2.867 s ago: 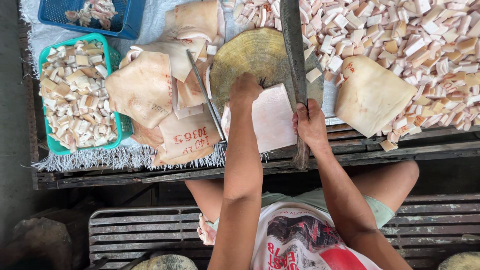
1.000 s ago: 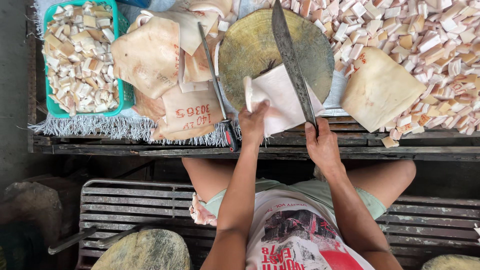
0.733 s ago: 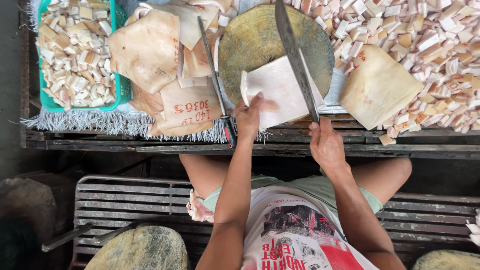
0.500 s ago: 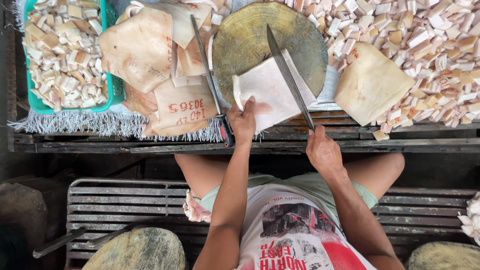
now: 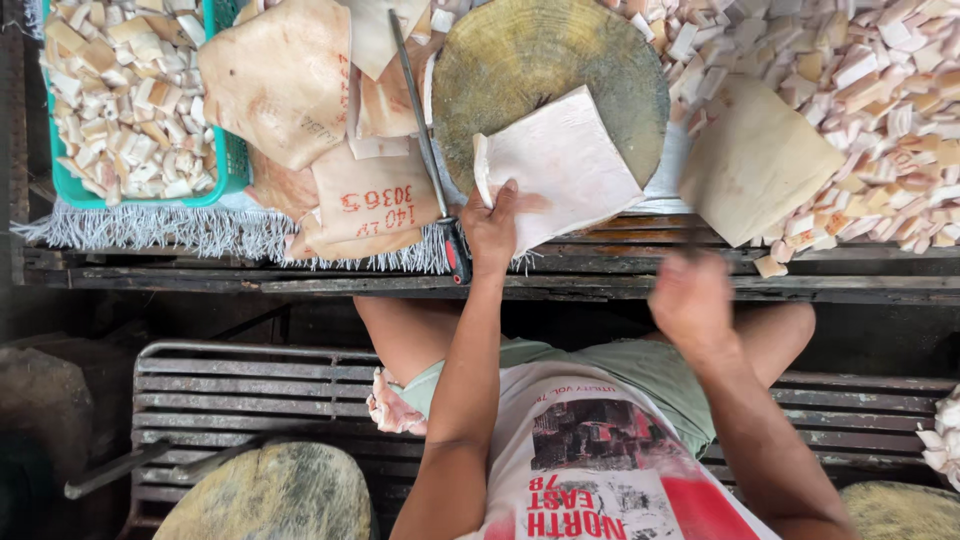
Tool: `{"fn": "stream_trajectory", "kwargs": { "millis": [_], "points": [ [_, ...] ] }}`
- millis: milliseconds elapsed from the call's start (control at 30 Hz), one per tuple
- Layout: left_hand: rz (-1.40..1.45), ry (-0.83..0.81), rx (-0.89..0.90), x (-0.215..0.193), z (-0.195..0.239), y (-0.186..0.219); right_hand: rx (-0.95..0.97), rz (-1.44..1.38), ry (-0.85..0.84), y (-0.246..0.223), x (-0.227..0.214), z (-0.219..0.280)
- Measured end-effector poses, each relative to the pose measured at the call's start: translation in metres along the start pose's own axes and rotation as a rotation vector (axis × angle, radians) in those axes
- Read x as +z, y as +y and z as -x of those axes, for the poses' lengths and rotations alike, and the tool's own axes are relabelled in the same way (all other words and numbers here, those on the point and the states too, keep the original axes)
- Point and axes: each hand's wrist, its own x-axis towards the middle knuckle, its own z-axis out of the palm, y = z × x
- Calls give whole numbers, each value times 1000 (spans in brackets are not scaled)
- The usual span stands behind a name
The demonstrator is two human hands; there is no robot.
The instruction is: The person uses a large knife to cut sheets of animal skin into small rectangular pieces on a wooden chopping board, occasionally sharpening the knife with a honing rod.
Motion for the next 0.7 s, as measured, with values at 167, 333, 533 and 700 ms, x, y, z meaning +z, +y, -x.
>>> {"fn": "stream_trajectory", "kwargs": {
  "millis": [167,333,533,700],
  "points": [
    [130,-79,-144,-7,-4,15,-44,-131,-493,11,5,22],
    [122,-145,-178,-19,-5,24,242,-313,-570,3,7,25],
    [61,-134,-158,-39,10,20,380,-459,-604,-14,6,25],
    [326,-151,-246,-47,31,-1,340,-435,-596,-30,13,15]
  ]
}}
